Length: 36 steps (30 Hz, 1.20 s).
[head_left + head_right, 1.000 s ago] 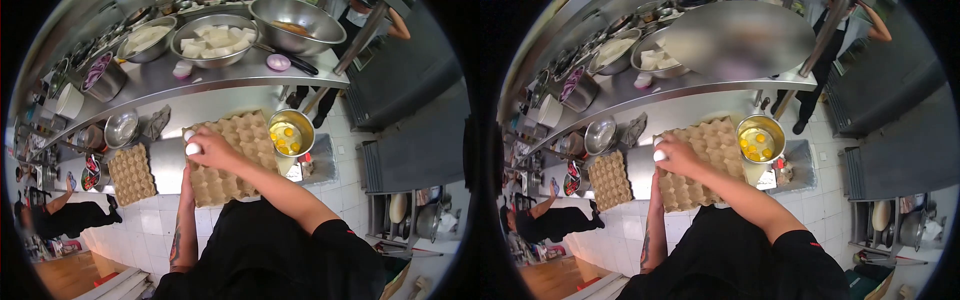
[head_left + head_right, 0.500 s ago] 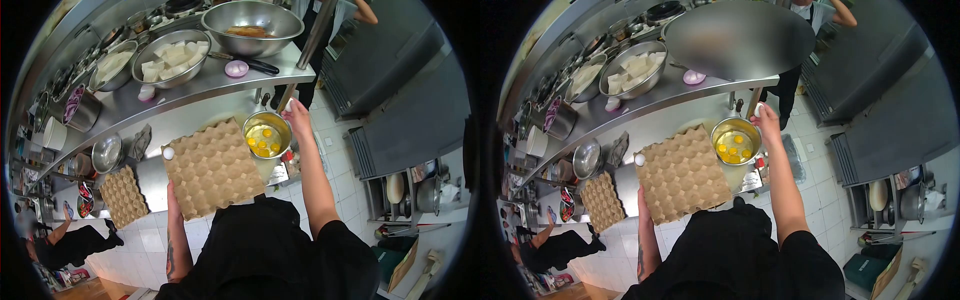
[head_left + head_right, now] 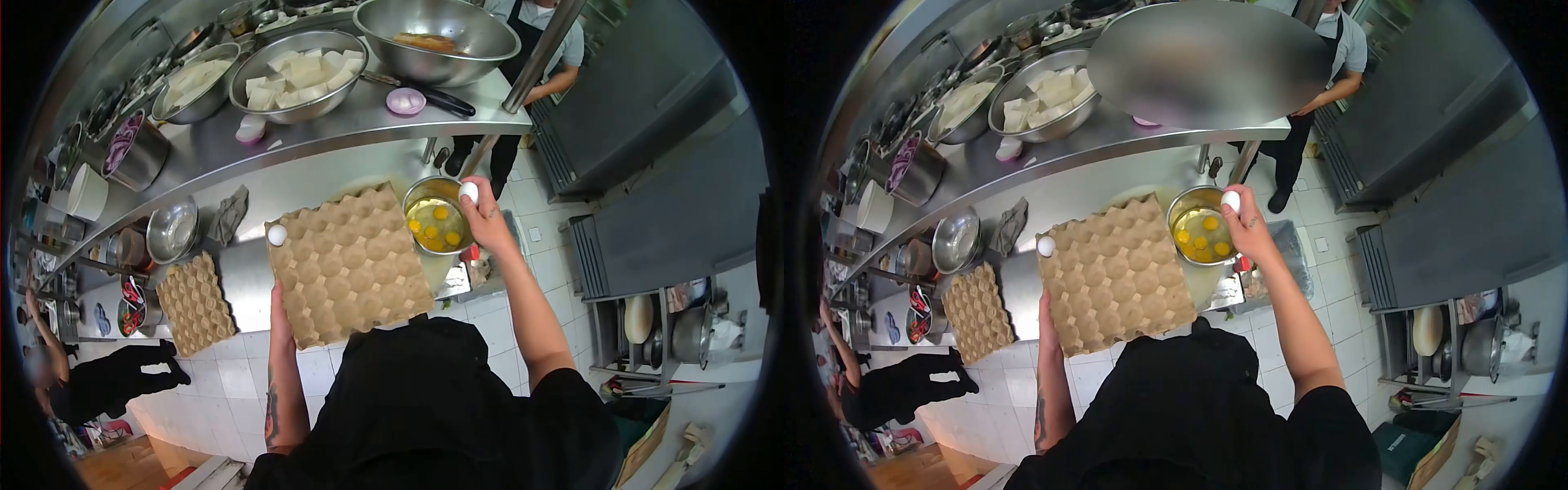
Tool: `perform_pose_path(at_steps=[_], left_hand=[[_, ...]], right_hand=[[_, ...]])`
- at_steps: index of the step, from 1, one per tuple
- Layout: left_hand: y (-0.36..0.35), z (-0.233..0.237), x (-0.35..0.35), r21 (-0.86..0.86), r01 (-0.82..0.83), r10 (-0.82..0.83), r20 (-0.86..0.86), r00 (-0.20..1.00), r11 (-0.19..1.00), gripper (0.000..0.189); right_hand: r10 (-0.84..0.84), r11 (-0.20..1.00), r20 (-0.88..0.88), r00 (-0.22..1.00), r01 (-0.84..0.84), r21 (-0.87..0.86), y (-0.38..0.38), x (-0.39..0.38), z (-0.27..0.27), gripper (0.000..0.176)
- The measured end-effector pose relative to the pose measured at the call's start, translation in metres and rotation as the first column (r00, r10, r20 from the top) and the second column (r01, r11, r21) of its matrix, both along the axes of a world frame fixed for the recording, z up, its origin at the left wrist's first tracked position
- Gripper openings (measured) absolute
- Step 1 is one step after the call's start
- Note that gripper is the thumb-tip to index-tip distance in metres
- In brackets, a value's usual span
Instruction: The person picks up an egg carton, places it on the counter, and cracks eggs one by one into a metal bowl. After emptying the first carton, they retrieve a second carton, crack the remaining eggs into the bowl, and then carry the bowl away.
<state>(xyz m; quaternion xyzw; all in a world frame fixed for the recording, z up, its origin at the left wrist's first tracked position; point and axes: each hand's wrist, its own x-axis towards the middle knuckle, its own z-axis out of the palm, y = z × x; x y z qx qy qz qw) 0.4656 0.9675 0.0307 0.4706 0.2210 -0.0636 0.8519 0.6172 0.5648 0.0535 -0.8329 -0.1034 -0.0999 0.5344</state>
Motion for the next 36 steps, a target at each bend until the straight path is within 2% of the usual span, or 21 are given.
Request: perform_pose_path(at_steps=[2, 4, 5, 7, 8, 10, 17, 19, 23, 25, 26, 28, 29, 30, 31, 32, 34, 35, 36], left_hand=[[0.002, -0.002, 0.0, 0.0, -0.006, 0.006, -0.008, 1.0, 1.0, 0.069], [0.005, -0.009, 0.0, 0.02, -0.009, 0.009, 0.001, 1.0, 1.0, 0.068], [0.004, -0.008, 0.0, 0.019, -0.01, 0.01, -0.002, 1.0, 1.0, 0.068], [0.003, -0.005, -0.001, 0.016, -0.014, 0.014, -0.024, 1.0, 1.0, 0.068], [0.003, -0.005, -0.001, 0.017, -0.013, 0.013, -0.027, 1.0, 1.0, 0.068], [0.003, -0.006, 0.0, -0.007, 0.0, 0.0, -0.021, 1.0, 1.0, 0.068], [0.001, -0.001, 0.0, 0.048, -0.01, 0.012, -0.035, 0.999, 0.999, 0.07], [0.0, 0.001, 0.0, 0.065, -0.019, 0.024, -0.07, 0.997, 0.998, 0.07], [0.004, -0.009, 0.0, 0.054, -0.038, 0.041, -0.054, 0.998, 0.998, 0.07], [0.006, -0.014, 0.0, 0.035, -0.03, 0.031, -0.02, 0.999, 0.999, 0.07], [0.007, -0.018, 0.0, 0.032, -0.032, 0.033, -0.02, 0.999, 0.999, 0.07], [0.01, -0.024, 0.001, -0.011, -0.016, 0.016, 0.01, 1.0, 1.0, 0.07], [0.009, -0.021, 0.001, -0.01, -0.02, 0.02, 0.012, 1.0, 1.0, 0.07], [0.006, -0.016, 0.0, 0.018, -0.034, 0.034, -0.019, 0.999, 0.999, 0.07], [0.005, -0.012, 0.0, 0.048, -0.05, 0.052, -0.048, 0.997, 0.998, 0.069], [0.007, -0.014, 0.003, 0.05, -0.062, 0.064, -0.043, 0.997, 0.997, 0.069], [0.012, -0.027, -0.001, -0.026, -0.024, 0.024, -0.023, 0.999, 0.999, 0.069], [0.015, -0.035, -0.002, -0.018, -0.043, 0.042, -0.03, 0.999, 0.999, 0.069], [0.017, -0.042, -0.002, -0.018, -0.043, 0.042, -0.036, 0.998, 0.999, 0.069]], right_hand=[[0.023, 0.998, 0.03, 0.999, -0.021, -0.064, 0.002, 0.0, 0.002, 0.032], [0.037, 0.981, -0.013, 0.999, -0.039, -0.188, 0.004, -0.001, 0.008, 0.031], [0.038, 0.981, -0.015, 0.999, -0.041, -0.188, 0.004, 0.001, 0.009, 0.031], [0.049, 0.944, -0.008, 0.999, -0.049, -0.325, 0.006, 0.003, 0.01, 0.035], [0.048, 0.945, -0.011, 0.999, -0.049, -0.325, 0.009, 0.002, 0.012, 0.035], [0.032, 0.861, 0.095, 0.995, 0.021, -0.508, 0.018, 0.0, 0.017, 0.037], [0.006, 0.775, 0.044, 0.999, 0.023, -0.632, 0.023, 0.003, 0.018, 0.039], [0.005, 0.715, 0.047, 0.999, 0.03, -0.699, 0.023, 0.002, 0.024, 0.038], [-0.049, 0.741, 0.066, 0.997, 0.08, -0.667, 0.01, -0.008, 0.053, 0.036], [-0.272, 0.872, 0.061, 0.96, 0.273, -0.407, -0.017, -0.017, 0.059, 0.038], [-0.27, 0.871, 0.062, 0.961, 0.271, -0.409, -0.035, -0.02, 0.052, 0.038], [-0.36, 0.925, -0.011, 0.933, 0.355, -0.136, -0.081, -0.024, 0.01, 0.047], [-0.356, 0.926, -0.009, 0.934, 0.352, -0.135, -0.112, -0.029, -0.033, 0.047], [-0.356, 0.809, 0.198, 0.913, 0.407, -0.424, -0.146, -0.036, -0.087, 0.05], [-0.278, 0.597, 0.392, 0.877, 0.478, -0.644, -0.159, -0.037, -0.115, 0.053], [-0.269, 0.604, 0.396, 0.878, 0.474, -0.641, -0.146, -0.034, -0.099, 0.053], [-0.477, 0.8, 0.131, 0.869, 0.491, -0.345, -0.078, -0.041, -0.024, 0.05], [-0.397, 0.9, 0.042, 0.917, 0.397, -0.18, -0.033, -0.04, 0.01, 0.04], [-0.284, 0.945, 0.09, 0.954, 0.295, -0.139, 0.007, -0.032, 0.011, 0.037]])
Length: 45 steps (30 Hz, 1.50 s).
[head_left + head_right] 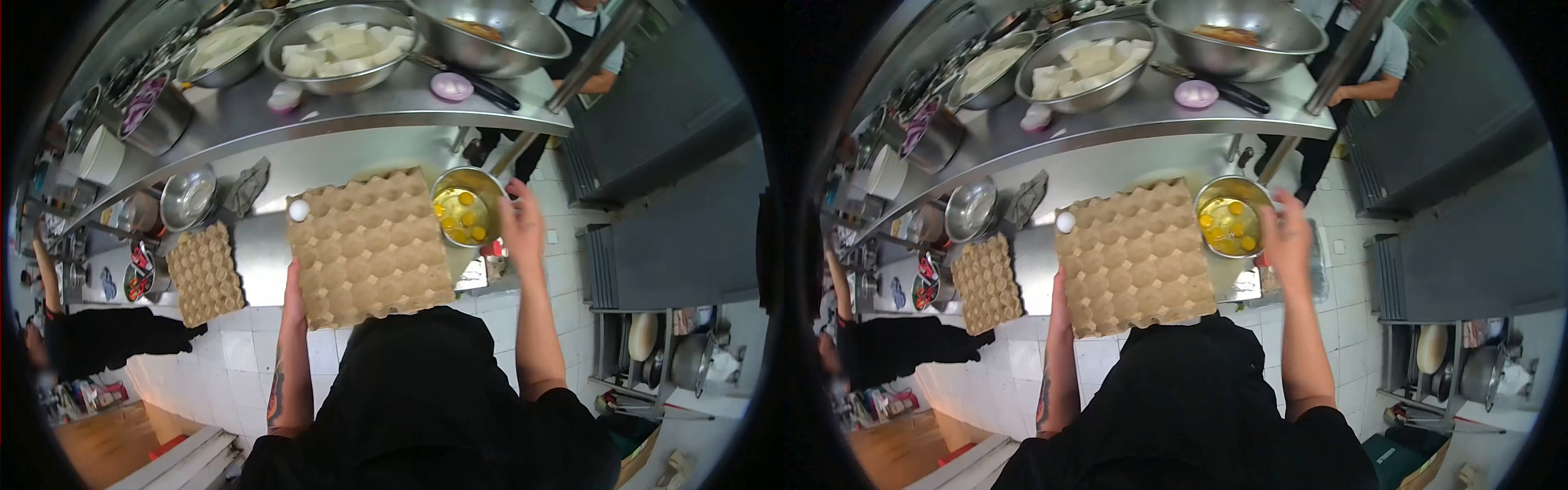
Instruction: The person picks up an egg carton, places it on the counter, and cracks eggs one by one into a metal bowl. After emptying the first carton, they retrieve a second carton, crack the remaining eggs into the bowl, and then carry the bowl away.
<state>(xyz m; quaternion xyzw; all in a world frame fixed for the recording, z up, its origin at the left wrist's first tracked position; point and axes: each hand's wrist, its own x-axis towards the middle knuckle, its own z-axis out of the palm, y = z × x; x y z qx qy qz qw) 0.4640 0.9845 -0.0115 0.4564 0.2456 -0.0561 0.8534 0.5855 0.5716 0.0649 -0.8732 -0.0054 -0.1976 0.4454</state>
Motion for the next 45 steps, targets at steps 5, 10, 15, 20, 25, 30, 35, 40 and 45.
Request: perform_pose_path(at_steps=[5, 10, 15, 20, 25, 30, 35, 40, 45], left_hand=[[-0.006, 0.023, 0.0, -0.002, 0.022, -0.022, -0.01, 1.0, 1.0, 0.069], [-0.012, 0.037, 0.0, 0.03, 0.011, -0.01, -0.018, 1.0, 0.999, 0.067], [-0.004, 0.021, -0.002, -0.042, 0.046, -0.046, 0.014, 0.999, 0.998, 0.067], [-0.006, 0.016, 0.002, -0.074, 0.058, -0.057, 0.017, 0.998, 0.996, 0.069], [-0.013, 0.031, 0.003, 0.021, 0.04, -0.041, 0.027, 0.999, 0.999, 0.07], [-0.013, 0.033, 0.001, 0.073, 0.058, -0.059, 0.009, 0.998, 0.996, 0.071], [-0.013, 0.033, 0.001, 0.074, 0.033, -0.032, -0.017, 0.999, 0.997, 0.072], [-0.013, 0.034, 0.002, 0.034, 0.048, -0.049, 0.044, 0.998, 0.998, 0.072], [-0.016, 0.042, 0.002, 0.047, 0.042, -0.043, 0.009, 0.999, 0.998, 0.072]], right_hand=[[0.674, 0.735, 0.041, 0.738, -0.664, -0.136, 0.224, 0.008, 0.029, 0.044], [0.702, 0.51, -0.218, 0.678, -0.692, -0.511, 0.311, 0.041, 0.015, 0.05], [0.744, 0.66, -0.028, 0.668, -0.728, 0.186, 0.257, 0.029, 0.031, 0.042], [0.698, 0.413, -0.019, 0.716, -0.381, 0.827, 0.072, 0.018, 0.011, 0.035], [0.244, 0.434, -0.102, 0.964, -0.014, 0.901, -0.044, 0.042, -0.023, 0.039], [0.101, 0.634, -0.185, 0.978, 0.08, 0.769, -0.045, 0.099, -0.038, 0.037], [0.219, 0.36, -0.106, 0.97, 0.021, 0.933, -0.041, 0.064, -0.005, 0.034], [0.368, 0.607, -0.137, 0.92, -0.126, 0.784, -0.019, 0.033, -0.003, 0.032], [0.31, 0.897, -0.114, 0.944, -0.251, 0.364, -0.008, 0.042, -0.022, 0.028]])
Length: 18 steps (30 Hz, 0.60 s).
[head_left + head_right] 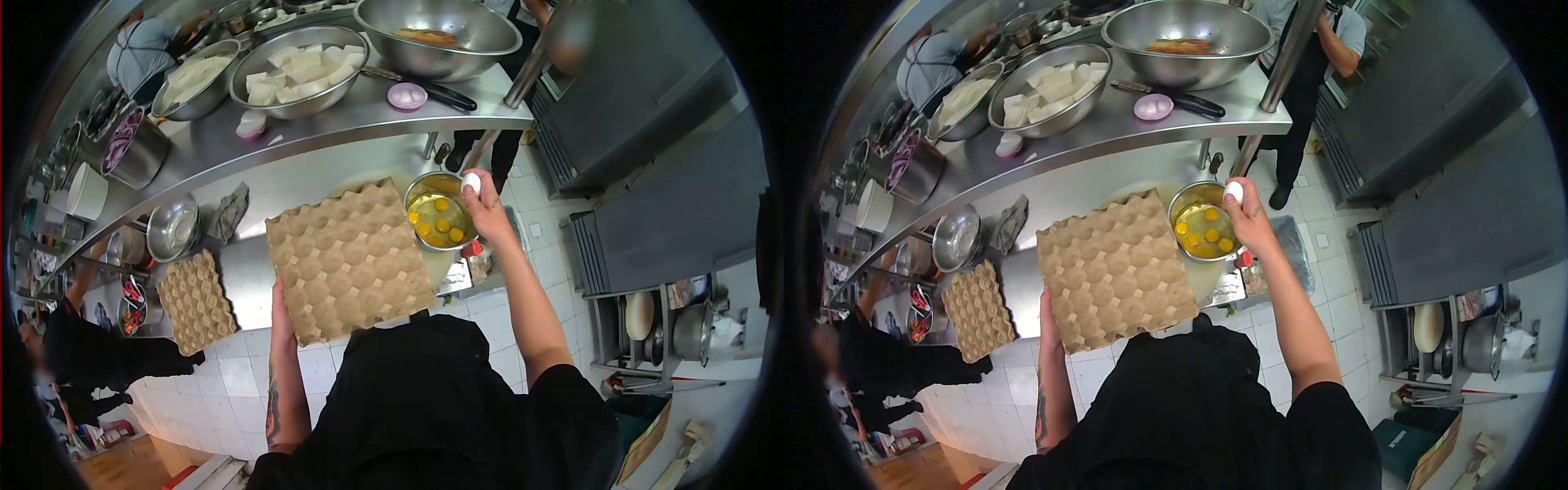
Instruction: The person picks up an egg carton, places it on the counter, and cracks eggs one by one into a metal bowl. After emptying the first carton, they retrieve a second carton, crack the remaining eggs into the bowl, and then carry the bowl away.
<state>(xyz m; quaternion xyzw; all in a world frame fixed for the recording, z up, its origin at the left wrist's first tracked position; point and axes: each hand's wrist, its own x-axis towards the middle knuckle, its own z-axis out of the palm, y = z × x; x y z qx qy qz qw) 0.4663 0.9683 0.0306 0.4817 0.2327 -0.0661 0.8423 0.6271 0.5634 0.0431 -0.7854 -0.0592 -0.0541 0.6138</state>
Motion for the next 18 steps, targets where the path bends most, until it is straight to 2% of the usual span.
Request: perform_pose_path(at_steps=[1, 2, 4, 5, 7, 8, 10, 14, 16, 18], left_hand=[[0.001, -0.003, 0.0, -0.01, -0.004, 0.004, -0.003, 1.0, 1.0, 0.072], [0.003, -0.006, 0.0, -0.011, -0.008, 0.008, -0.004, 1.0, 1.0, 0.072], [0.004, -0.01, -0.001, -0.031, -0.012, 0.012, 0.003, 1.0, 0.999, 0.072], [0.003, -0.009, 0.0, -0.033, -0.013, 0.013, 0.001, 1.0, 0.999, 0.072], [0.001, -0.005, -0.001, -0.04, -0.006, 0.006, 0.007, 1.0, 0.999, 0.071], [0.002, -0.006, -0.001, -0.04, -0.004, 0.005, 0.004, 1.0, 0.999, 0.071], [0.004, -0.009, -0.001, -0.049, 0.004, -0.004, -0.012, 1.0, 0.999, 0.07], [0.004, -0.008, 0.0, -0.029, -0.011, 0.01, -0.006, 1.0, 1.0, 0.069], [0.008, -0.017, -0.001, -0.017, -0.027, 0.026, -0.018, 0.999, 0.999, 0.069], [0.007, -0.017, -0.001, -0.015, -0.033, 0.033, -0.023, 0.999, 0.999, 0.069]], right_hand=[[0.002, 0.992, 0.078, 0.997, 0.008, -0.129, 0.001, 0.002, -0.004, 0.028], [0.006, 0.992, 0.077, 0.997, 0.004, -0.13, 0.004, 0.001, 0.002, 0.028], [0.037, 0.905, 0.118, 0.992, 0.017, -0.426, 0.007, -0.001, 0.014, 0.032], [0.038, 0.904, 0.116, 0.993, 0.015, -0.428, 0.01, -0.004, 0.023, 0.032], [0.046, 0.667, 0.108, 0.993, 0.05, -0.743, 0.02, -0.008, 0.038, 0.036], [0.045, 0.667, 0.106, 0.993, 0.049, -0.744, 0.024, -0.007, 0.037, 0.036], [0.066, 0.398, -0.04, 0.997, -0.063, -0.915, 0.029, -0.004, 0.035, 0.04], [0.072, 0.422, 0.035, 0.997, 0.002, -0.907, 0.023, -0.014, 0.047, 0.037], [-0.124, 0.736, 0.322, 0.938, 0.305, -0.605, 0.002, -0.026, 0.052, 0.036], [-0.378, 0.837, 0.189, 0.906, 0.422, -0.349, -0.027, -0.04, 0.049, 0.036]])
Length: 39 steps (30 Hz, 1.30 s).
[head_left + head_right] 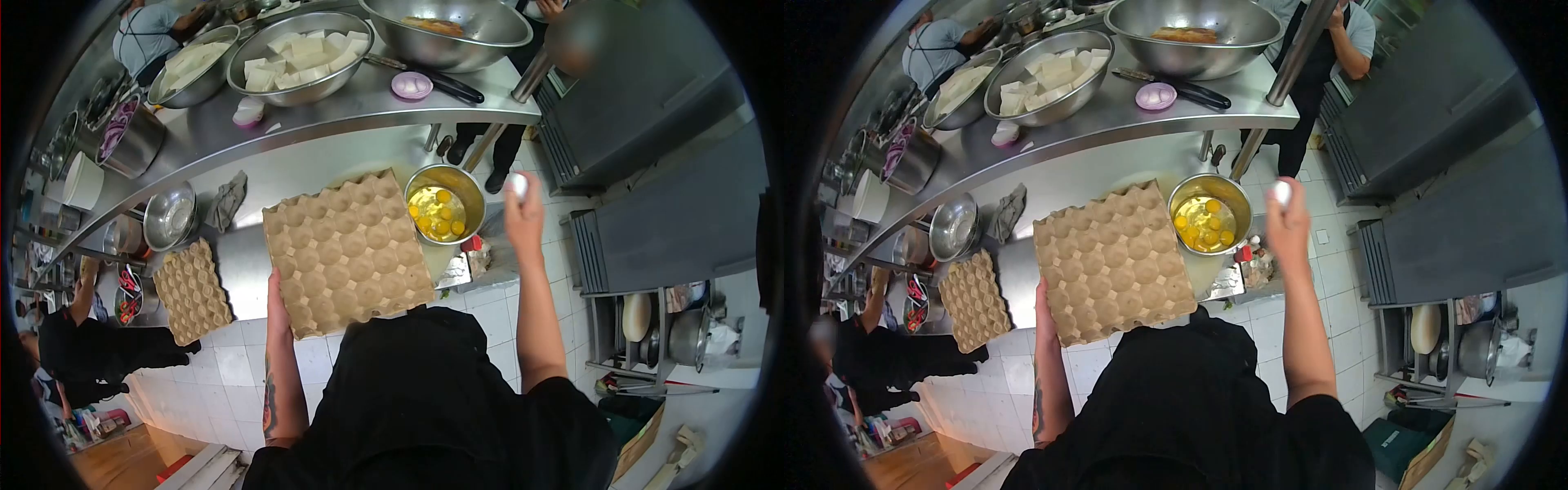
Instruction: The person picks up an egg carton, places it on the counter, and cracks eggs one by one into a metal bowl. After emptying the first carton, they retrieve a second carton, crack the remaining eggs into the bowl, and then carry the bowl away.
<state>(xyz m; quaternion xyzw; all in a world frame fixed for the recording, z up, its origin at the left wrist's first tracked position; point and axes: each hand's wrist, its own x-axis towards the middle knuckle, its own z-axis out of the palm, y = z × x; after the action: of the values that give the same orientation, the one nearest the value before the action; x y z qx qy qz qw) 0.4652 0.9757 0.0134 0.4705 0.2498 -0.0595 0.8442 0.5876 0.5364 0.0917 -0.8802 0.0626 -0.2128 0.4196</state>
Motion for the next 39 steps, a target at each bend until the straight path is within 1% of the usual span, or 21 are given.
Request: perform_pose_path(at_steps=[3, 4, 5, 6, 7, 8, 10, 11, 12, 16, 19, 21, 23, 25, 28, 29, 33, 35, 37, 38, 39], left_hand=[[0.0, -0.002, 0.001, 0.002, -0.003, 0.003, 0.005, 1.0, 1.0, 0.07], [0.001, -0.002, 0.001, -0.003, 0.0, 0.0, 0.011, 1.0, 1.0, 0.07], [0.0, 0.0, 0.001, 0.003, -0.005, 0.005, 0.012, 1.0, 1.0, 0.07], [-0.002, 0.002, 0.003, 0.03, -0.021, 0.02, 0.038, 0.999, 0.999, 0.067], [-0.002, 0.003, 0.0, 0.057, -0.037, 0.034, 0.054, 0.998, 0.998, 0.064], [0.001, 0.0, -0.003, 0.063, -0.046, 0.044, 0.045, 0.998, 0.997, 0.064], [0.006, -0.006, -0.003, 0.294, -0.19, 0.175, 0.079, 0.981, 0.937, 0.051], [0.007, -0.004, -0.003, 0.297, -0.189, 0.172, 0.081, 0.982, 0.936, 0.051], [0.007, -0.001, -0.004, 0.451, -0.11, 0.088, 0.069, 0.994, 0.886, 0.041], [0.02, -0.008, -0.003, 0.754, 0.063, -0.079, -0.014, 0.997, 0.654, 0.032], [0.033, -0.025, -0.002, 0.826, 0.061, -0.103, -0.003, 0.995, 0.56, 0.035], [0.031, -0.021, -0.002, 0.758, 0.012, -0.044, 0.022, 0.999, 0.652, 0.033], [0.031, -0.011, -0.004, 0.68, -0.041, 0.019, 0.04, 0.999, 0.732, 0.031], [0.032, 0.006, -0.007, 0.511, -0.045, 0.12, -0.114, 0.986, 0.859, 0.032], [0.026, 0.02, -0.007, 0.379, -0.155, 0.182, -0.037, 0.983, 0.912, 0.035], [0.024, 0.022, -0.007, 0.307, -0.206, 0.217, -0.003, 0.976, 0.929, 0.037], [0.035, 0.012, -0.012, 0.318, -0.184, 0.198, -0.014, 0.98, 0.93, 0.039], [0.04, 0.017, -0.018, 0.466, -0.063, 0.104, -0.062, 0.993, 0.883, 0.041], [0.063, -0.009, -0.026, 0.446, -0.113, 0.18, -0.112, 0.977, 0.888, 0.037], [0.064, -0.004, -0.03, 0.441, -0.233, 0.247, 0.026, 0.969, 0.867, 0.035], [0.08, -0.001, -0.04, 0.446, -0.263, 0.281, 0.028, 0.959, 0.855, 0.035]], right_hand=[[-0.082, 0.99, 0.013, 0.997, 0.08, 0.113, -0.084, -0.006, -0.08, 0.038], [-0.079, 0.915, 0.183, 0.98, 0.144, -0.377, -0.113, -0.012, -0.113, 0.035], [0.012, 0.607, 0.329, 0.944, 0.255, -0.753, -0.124, -0.016, -0.13, 0.033], [0.022, 0.614, 0.332, 0.943, 0.25, -0.749, -0.11, -0.019, -0.116, 0.033], [-0.078, 0.884, 0.153, 0.985, 0.139, -0.447, -0.08, -0.031, -0.081, 0.031], [-0.095, 0.995, -0.065, 0.993, 0.092, -0.047, -0.05, -0.044, -0.055, 0.029], [0.179, 0.972, -0.132, 0.975, -0.154, 0.178, -0.003, -0.062, -0.037, 0.026], [0.275, 0.951, -0.213, 0.938, -0.232, 0.204, 0.018, -0.07, -0.039, 0.027], [0.367, 0.923, -0.288, 0.884, -0.306, 0.235, 0.034, -0.078, -0.04, 0.028], [0.483, 0.856, -0.262, 0.835, -0.389, 0.34, 0.069, -0.087, -0.073, 0.031], [0.488, 0.844, -0.284, 0.825, -0.363, 0.394, 0.074, -0.093, -0.083, 0.035], [0.529, 0.767, -0.309, 0.791, -0.289, 0.574, 0.075, -0.095, -0.088, 0.037], [0.533, 0.775, -0.266, 0.803, -0.337, 0.534, 0.08, -0.097, -0.086, 0.037], [0.538, 0.783, -0.224, 0.813, -0.383, 0.49, 0.088, -0.101, -0.077, 0.038], [0.588, 0.807, -0.142, 0.796, -0.59, 0.036, 0.102, -0.103, -0.052, 0.049], [0.592, 0.804, -0.141, 0.793, -0.594, 0.036, 0.103, -0.103, -0.052, 0.049], [0.602, 0.795, -0.138, 0.786, -0.606, 0.017, 0.109, -0.1, -0.053, 0.042], [0.601, 0.793, -0.131, 0.788, -0.609, -0.022, 0.112, -0.099, -0.059, 0.041], [0.612, 0.783, -0.101, 0.785, -0.619, -0.067, 0.113, -0.097, -0.066, 0.041], [0.601, 0.793, -0.157, 0.784, -0.609, -0.003, 0.118, -0.1, -0.055, 0.04], [0.602, 0.789, -0.142, 0.786, -0.613, -0.046, 0.119, -0.099, -0.057, 0.041]])
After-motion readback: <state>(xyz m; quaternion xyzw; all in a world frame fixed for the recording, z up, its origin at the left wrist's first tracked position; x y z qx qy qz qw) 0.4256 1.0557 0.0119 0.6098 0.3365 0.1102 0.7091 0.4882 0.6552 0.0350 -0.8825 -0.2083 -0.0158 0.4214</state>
